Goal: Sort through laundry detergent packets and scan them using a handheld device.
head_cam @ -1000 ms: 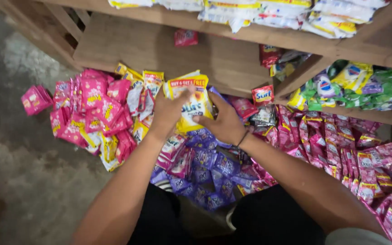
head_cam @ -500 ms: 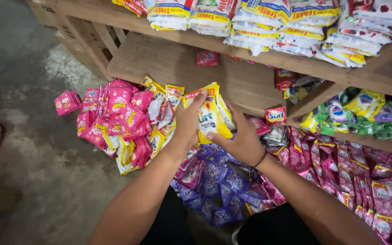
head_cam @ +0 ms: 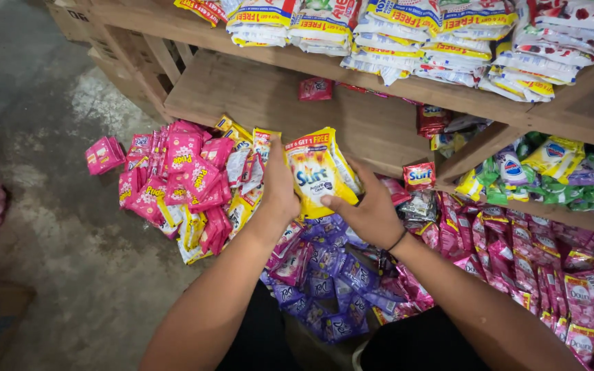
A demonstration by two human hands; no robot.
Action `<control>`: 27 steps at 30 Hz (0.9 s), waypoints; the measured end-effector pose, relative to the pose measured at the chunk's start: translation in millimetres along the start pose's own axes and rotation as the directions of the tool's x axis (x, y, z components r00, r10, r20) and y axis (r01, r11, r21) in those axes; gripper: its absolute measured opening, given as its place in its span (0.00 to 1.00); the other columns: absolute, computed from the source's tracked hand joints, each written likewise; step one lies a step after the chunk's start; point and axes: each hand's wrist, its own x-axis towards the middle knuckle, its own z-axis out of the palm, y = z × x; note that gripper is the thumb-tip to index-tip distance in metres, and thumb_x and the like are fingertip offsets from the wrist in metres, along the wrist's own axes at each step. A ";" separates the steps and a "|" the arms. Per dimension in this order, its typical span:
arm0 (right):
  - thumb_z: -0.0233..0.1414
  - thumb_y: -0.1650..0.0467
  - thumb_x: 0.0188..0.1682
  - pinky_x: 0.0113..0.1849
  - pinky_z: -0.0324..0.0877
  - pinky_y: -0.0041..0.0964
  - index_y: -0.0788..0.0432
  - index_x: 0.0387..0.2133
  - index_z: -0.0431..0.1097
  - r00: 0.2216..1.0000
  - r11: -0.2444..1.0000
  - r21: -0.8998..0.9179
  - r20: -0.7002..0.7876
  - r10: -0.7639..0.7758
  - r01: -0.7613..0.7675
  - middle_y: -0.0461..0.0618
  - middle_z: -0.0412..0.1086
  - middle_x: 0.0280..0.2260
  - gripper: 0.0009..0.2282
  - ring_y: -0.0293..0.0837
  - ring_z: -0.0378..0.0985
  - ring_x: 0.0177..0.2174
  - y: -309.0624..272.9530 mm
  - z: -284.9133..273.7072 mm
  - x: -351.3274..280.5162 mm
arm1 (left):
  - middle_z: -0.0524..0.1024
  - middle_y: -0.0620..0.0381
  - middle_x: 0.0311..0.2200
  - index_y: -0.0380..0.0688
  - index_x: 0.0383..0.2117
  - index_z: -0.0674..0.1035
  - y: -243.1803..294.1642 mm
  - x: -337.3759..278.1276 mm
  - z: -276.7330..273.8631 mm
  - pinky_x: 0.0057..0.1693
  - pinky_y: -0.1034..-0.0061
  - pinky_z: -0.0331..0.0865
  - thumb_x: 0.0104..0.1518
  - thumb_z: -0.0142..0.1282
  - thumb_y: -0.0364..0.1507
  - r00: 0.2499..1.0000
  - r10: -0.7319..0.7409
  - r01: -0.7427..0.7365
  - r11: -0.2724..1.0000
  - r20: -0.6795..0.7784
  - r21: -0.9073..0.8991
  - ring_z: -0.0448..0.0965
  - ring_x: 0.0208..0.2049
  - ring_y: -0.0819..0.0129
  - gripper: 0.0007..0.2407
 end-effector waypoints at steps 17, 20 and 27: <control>0.56 0.74 0.51 0.50 0.73 0.37 0.60 0.68 0.46 0.995 0.952 0.291 0.017 0.096 -0.096 0.57 0.68 0.54 0.33 0.43 0.72 0.54 7.2 -23.1 22.1 | 0.74 0.53 0.55 0.39 0.63 0.65 41.5 30.5 41.9 0.61 0.68 0.75 0.60 0.60 0.19 0.818 0.461 -0.561 0.771 0.343 0.302 0.78 0.55 0.64 0.25; 0.58 0.74 0.50 0.44 0.75 0.34 0.60 0.65 0.54 0.989 0.940 0.309 0.049 0.138 -0.147 0.57 0.73 0.47 0.29 0.42 0.76 0.47 13.5 -21.9 20.5 | 0.76 0.52 0.50 0.43 0.63 0.61 84.5 88.8 76.7 0.47 0.60 0.83 0.53 0.60 0.18 0.880 0.426 -0.473 0.823 0.210 0.315 0.83 0.45 0.60 0.29; 0.58 0.73 0.50 0.36 0.75 0.29 0.60 0.59 0.63 0.975 0.941 0.256 0.086 0.205 -0.221 0.55 0.75 0.43 0.23 0.38 0.79 0.41 22.3 -17.9 21.3 | 0.77 0.47 0.46 0.37 0.57 0.69 137.7 208.5 119.0 0.44 0.58 0.85 0.61 0.60 0.26 0.889 0.284 -0.429 0.789 0.359 0.439 0.84 0.43 0.59 0.19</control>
